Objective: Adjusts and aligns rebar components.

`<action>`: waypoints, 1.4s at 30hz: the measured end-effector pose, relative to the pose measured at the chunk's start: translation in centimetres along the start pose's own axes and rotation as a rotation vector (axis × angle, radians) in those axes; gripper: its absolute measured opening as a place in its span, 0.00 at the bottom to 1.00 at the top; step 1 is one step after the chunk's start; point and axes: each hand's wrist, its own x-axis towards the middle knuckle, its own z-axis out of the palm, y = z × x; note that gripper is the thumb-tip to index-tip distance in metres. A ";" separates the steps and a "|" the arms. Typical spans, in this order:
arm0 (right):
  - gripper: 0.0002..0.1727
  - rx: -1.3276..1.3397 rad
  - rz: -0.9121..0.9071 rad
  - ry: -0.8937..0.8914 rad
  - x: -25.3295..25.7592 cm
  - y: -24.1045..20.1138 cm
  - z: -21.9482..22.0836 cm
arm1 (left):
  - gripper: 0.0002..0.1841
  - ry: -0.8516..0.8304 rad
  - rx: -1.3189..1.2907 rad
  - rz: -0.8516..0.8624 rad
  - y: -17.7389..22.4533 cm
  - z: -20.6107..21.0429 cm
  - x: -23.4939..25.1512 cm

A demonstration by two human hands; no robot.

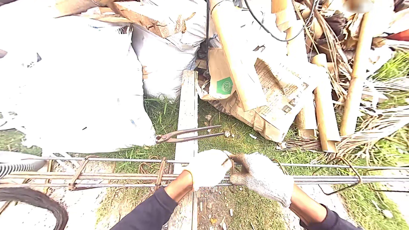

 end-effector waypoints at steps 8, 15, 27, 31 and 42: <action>0.24 0.068 0.008 0.044 -0.1 0.2 0.4 | 0.22 0.096 0.027 0.042 -0.7 0.9 -0.1; 0.22 0.138 -0.145 -0.029 -0.1 1.8 -0.8 | 0.24 0.097 0.074 0.060 -1.3 1.1 0.0; 0.13 -0.212 -0.322 -0.052 -0.2 1.6 -1.8 | 0.33 0.102 0.115 0.086 -0.8 1.9 0.5; 0.12 -0.435 -0.362 0.172 -0.3 1.5 -1.2 | 0.34 0.109 0.201 0.083 -0.2 2.1 0.4; 0.08 -0.697 -0.450 0.547 1.4 2.0 -0.7 | 0.29 0.062 0.189 0.187 -1.0 1.9 0.9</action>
